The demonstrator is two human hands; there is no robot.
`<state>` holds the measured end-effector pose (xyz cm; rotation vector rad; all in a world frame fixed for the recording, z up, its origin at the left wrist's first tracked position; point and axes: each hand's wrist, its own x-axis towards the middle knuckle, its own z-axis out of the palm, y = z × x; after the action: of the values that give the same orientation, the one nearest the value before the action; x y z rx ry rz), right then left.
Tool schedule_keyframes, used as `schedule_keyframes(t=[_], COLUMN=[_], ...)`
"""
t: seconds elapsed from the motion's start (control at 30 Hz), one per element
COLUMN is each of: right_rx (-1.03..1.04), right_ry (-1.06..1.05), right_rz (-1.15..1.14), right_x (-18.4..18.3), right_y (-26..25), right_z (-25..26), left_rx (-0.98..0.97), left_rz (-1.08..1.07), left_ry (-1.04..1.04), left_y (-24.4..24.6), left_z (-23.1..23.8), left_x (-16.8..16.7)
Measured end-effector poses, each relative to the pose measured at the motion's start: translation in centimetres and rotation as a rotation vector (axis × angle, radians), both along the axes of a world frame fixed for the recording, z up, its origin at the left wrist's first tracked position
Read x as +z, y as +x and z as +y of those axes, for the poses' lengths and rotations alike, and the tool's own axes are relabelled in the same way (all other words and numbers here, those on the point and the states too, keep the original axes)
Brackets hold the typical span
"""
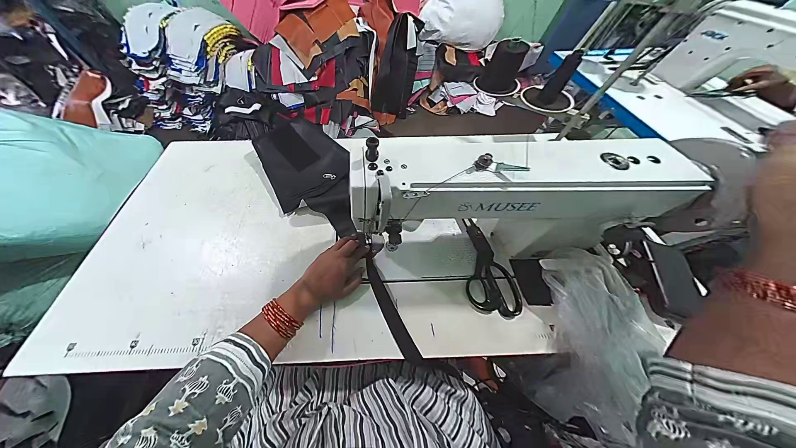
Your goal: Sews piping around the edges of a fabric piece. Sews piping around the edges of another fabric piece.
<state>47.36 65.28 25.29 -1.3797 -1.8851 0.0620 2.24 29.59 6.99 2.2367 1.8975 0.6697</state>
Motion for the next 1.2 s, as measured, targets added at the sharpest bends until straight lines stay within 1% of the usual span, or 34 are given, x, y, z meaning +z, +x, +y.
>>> schedule_keyframes(t=[0.03, 0.1, 0.13, 0.17, 0.23, 0.3, 0.33, 0.37, 0.4, 0.43, 0.47, 0.5, 0.57, 0.6, 0.67, 0.73, 0.77, 0.83, 0.9, 0.97, 1.0, 1.03, 1.1, 1.17, 1.2], right_rx=[-0.025, -0.120, -0.153, -0.165, -0.206, -0.223, -0.209, -0.198, -0.202, -0.238, -0.266, -0.262, -0.202, -0.168, -0.105, -0.086, -0.101, -0.136, -0.138, -0.109, -0.096, -0.109, -0.138, -0.095, -0.064], right_ry=[-0.098, -0.258, -0.271, -0.238, -0.116, 0.032, 0.047, 0.011, -0.021, -0.017, 0.005, 0.056, 0.150, 0.120, -0.031, -0.196, -0.236, -0.188, -0.030, 0.097, 0.123, 0.119, -0.001, -0.121, -0.168], right_rz=[-0.118, -0.246, -0.245, -0.207, -0.030, 0.254, 0.387, 0.481, 0.540, 0.547, 0.515, 0.432, 0.284, 0.226, 0.082, -0.046, -0.068, -0.043, 0.102, 0.339, 0.441, 0.454, 0.301, 0.082, -0.013], right_x=[2.0, 3.9, 3.9, 3.2, 0.0, -5.7, -8.9, -11.6, -13.5, -13.6, -12.3, -10.3, -5.5, -3.4, 0.2, 2.3, 2.5, 1.3, -1.8, -4.5, -5.2, -5.0, -3.1, -1.0, 0.3], right_y=[-1.9, -4.8, -5.1, -4.9, -4.0, -3.5, -3.4, -3.2, -3.0, -2.9, -2.8, -2.3, -1.7, -1.4, -1.4, -2.6, -3.3, -3.4, -2.8, -2.8, -2.9, -2.9, -2.2, -1.2, -1.5], right_z=[-1.1, -2.7, -3.1, -3.6, -4.6, -5.1, -5.3, -5.3, -5.0, -4.7, -4.9, -5.1, -4.6, -4.0, -2.4, -1.7, -1.8, -2.5, -3.3, -4.1, -4.0, -3.9, -2.9, -1.0, -0.7], left_rx=[0.002, 0.005, 0.007, 0.008, 0.013, 0.014, 0.010, 0.008, 0.002, -0.001, -0.003, -0.005, 0.002, 0.005, 0.005, 0.001, -0.001, -0.004, -0.002, -0.008, -0.012, -0.015, -0.017, -0.017, -0.018], left_rz=[0.006, 0.015, 0.015, 0.015, 0.012, 0.006, -0.002, -0.006, -0.004, 0.002, 0.012, 0.022, 0.023, 0.023, 0.029, 0.030, 0.028, 0.025, 0.029, 0.029, 0.033, 0.039, 0.046, 0.050, 0.058], left_ry=[-0.012, -0.017, -0.020, -0.028, -0.063, -0.074, -0.085, -0.092, -0.091, -0.097, -0.109, -0.109, -0.114, -0.111, -0.104, -0.094, -0.097, -0.083, -0.077, -0.074, -0.076, -0.072, -0.055, -0.050, -0.039], left_y=[0.0, 0.2, 0.2, 0.1, 0.1, 0.1, 0.1, 0.1, 0.1, 0.1, 0.0, 0.0, 0.1, 0.1, 0.1, 0.1, 0.2, 0.1, 0.0, 0.0, -0.1, -0.1, -0.1, -0.1, -0.1], left_z=[0.1, 0.0, 0.0, 0.0, 0.0, 0.0, 0.0, 0.0, 0.0, 0.1, 0.1, 0.1, 0.1, 0.0, 0.0, 0.1, 0.1, 0.1, 0.1, 0.1, 0.2, 0.2, 0.2, 0.1, 0.1], left_x=[0.1, 0.1, 0.2, 0.2, 0.4, 0.5, 0.5, 0.6, 0.7, 0.7, 0.8, 0.8, 0.9, 0.9, 0.8, 0.8, 0.8, 0.7, 0.5, 0.5, 0.5, 0.5, 0.5, 0.5, 0.4])
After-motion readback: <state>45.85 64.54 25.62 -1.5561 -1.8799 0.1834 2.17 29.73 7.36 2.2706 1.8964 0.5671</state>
